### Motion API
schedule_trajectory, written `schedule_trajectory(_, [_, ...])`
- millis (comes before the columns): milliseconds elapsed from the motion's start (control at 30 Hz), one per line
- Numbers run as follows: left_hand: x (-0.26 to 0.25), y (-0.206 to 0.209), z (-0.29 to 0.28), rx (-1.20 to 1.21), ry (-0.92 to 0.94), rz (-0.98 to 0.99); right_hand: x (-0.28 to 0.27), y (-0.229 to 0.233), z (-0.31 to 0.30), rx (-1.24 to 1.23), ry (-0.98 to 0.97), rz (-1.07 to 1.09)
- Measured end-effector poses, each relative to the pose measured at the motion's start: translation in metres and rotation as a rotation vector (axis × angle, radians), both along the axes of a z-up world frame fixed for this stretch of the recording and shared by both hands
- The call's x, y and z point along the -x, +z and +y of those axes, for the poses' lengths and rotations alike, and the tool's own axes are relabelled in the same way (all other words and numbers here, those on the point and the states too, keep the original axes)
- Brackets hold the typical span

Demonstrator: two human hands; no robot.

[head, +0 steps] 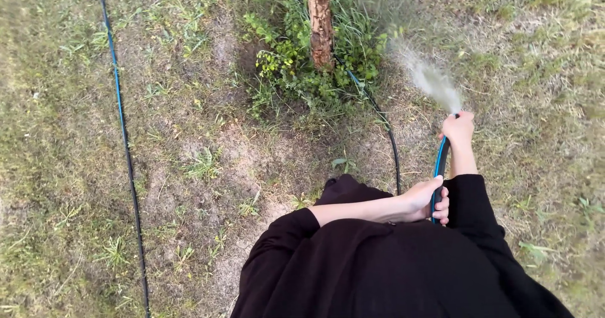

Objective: The person waters plants in a grassy yard using a blue garden hose, spraying water at the base of small shrubs and around tree trunks. They walk between plants, reposition the hose, and spray water over the soil and grass in several spots.

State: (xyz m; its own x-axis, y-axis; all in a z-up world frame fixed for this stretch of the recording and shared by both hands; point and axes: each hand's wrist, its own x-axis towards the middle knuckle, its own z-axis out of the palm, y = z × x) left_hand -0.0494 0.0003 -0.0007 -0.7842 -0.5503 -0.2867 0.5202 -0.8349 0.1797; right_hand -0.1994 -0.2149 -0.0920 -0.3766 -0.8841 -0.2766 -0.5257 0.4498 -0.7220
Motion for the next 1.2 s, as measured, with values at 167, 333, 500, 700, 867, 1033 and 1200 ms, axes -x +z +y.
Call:
schedule_trajectory(167, [0.001,0.014,0.003,0.118,0.002,-0.03,-0.014,0.089,0.005,0.19,-0.041,-0.06])
schedule_trajectory(333, [0.005,0.003,0.003,0.056,-0.006,-0.021,-0.006,0.047,0.009,0.023,-0.061,-0.004])
schedule_trajectory(500, [0.004,0.003,0.004,-0.011,-0.005,-0.022,-0.013,0.034,0.013,-0.122,-0.057,-0.049])
schedule_trajectory(700, [0.003,0.02,0.001,0.123,0.027,-0.036,-0.023,0.1,-0.001,0.039,-0.045,-0.046])
schedule_trajectory(867, [0.006,0.002,-0.005,0.056,0.002,-0.008,-0.018,0.055,-0.003,-0.116,-0.081,-0.057])
schedule_trajectory(1033, [0.006,-0.006,-0.003,-0.039,0.013,-0.04,-0.015,-0.023,0.008,-0.203,0.101,-0.142])
schedule_trajectory(1200, [-0.001,-0.015,-0.007,-0.095,0.07,-0.047,-0.033,-0.082,-0.003,-0.245,0.247,-0.256])
